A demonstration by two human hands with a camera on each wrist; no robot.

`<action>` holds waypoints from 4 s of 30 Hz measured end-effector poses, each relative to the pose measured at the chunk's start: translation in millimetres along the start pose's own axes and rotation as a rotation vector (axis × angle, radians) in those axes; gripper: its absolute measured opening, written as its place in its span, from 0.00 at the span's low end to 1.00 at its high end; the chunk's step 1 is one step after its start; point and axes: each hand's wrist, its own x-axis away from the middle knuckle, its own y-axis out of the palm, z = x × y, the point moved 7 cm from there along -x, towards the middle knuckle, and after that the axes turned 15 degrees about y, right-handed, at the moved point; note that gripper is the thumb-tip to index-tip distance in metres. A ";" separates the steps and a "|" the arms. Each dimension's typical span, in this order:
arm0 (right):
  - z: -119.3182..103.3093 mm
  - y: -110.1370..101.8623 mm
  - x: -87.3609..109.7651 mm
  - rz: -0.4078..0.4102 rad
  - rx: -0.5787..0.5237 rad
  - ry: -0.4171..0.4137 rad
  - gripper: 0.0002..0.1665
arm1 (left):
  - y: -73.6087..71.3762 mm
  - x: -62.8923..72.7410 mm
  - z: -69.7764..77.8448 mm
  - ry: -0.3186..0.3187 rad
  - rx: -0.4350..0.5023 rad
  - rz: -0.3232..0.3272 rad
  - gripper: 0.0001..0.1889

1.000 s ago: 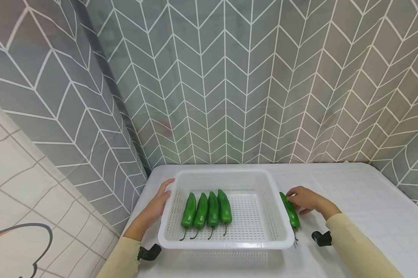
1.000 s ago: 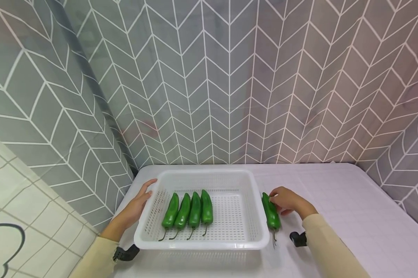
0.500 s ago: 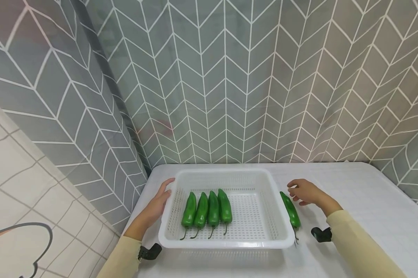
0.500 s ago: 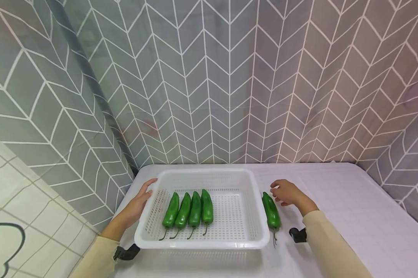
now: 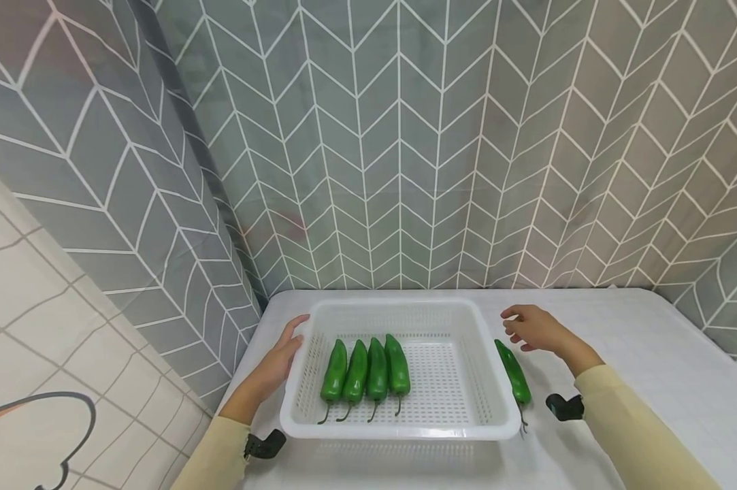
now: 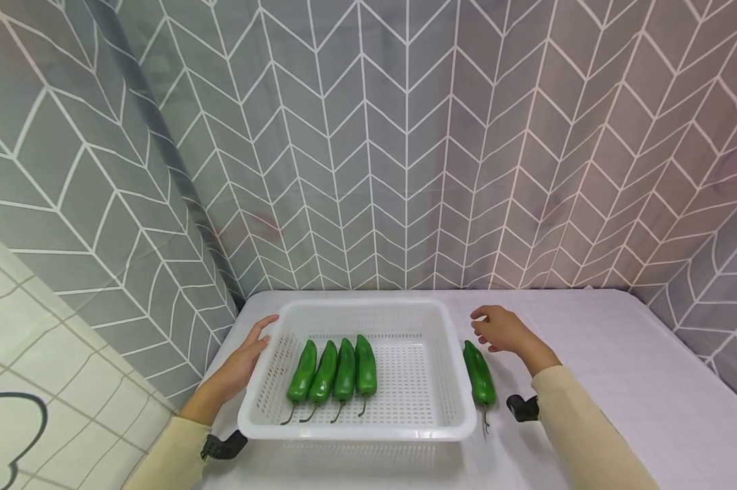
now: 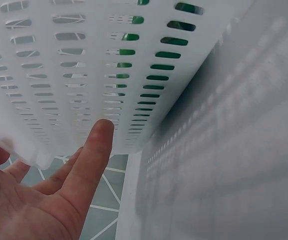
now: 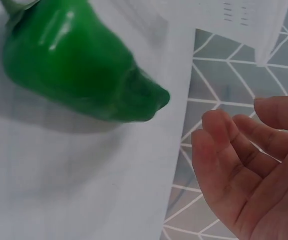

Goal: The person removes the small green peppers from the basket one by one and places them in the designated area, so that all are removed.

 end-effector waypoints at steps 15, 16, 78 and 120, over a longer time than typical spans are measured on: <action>-38.9 -5.1 14.4 0.018 0.003 -0.114 0.22 | -1.5 0.8 -4.0 -0.008 0.003 -0.008 0.25; -41.8 -5.5 15.3 0.017 0.006 -0.125 0.22 | -1.2 0.9 -4.6 -0.009 0.006 -0.008 0.25; -147.2 19.8 20.9 -0.061 0.074 -0.297 0.21 | -1.1 -0.5 -6.5 0.004 0.020 -0.001 0.25; -144.5 86.7 -16.5 -0.180 0.070 -0.106 0.22 | -0.5 2.4 -2.2 0.011 0.003 -0.001 0.25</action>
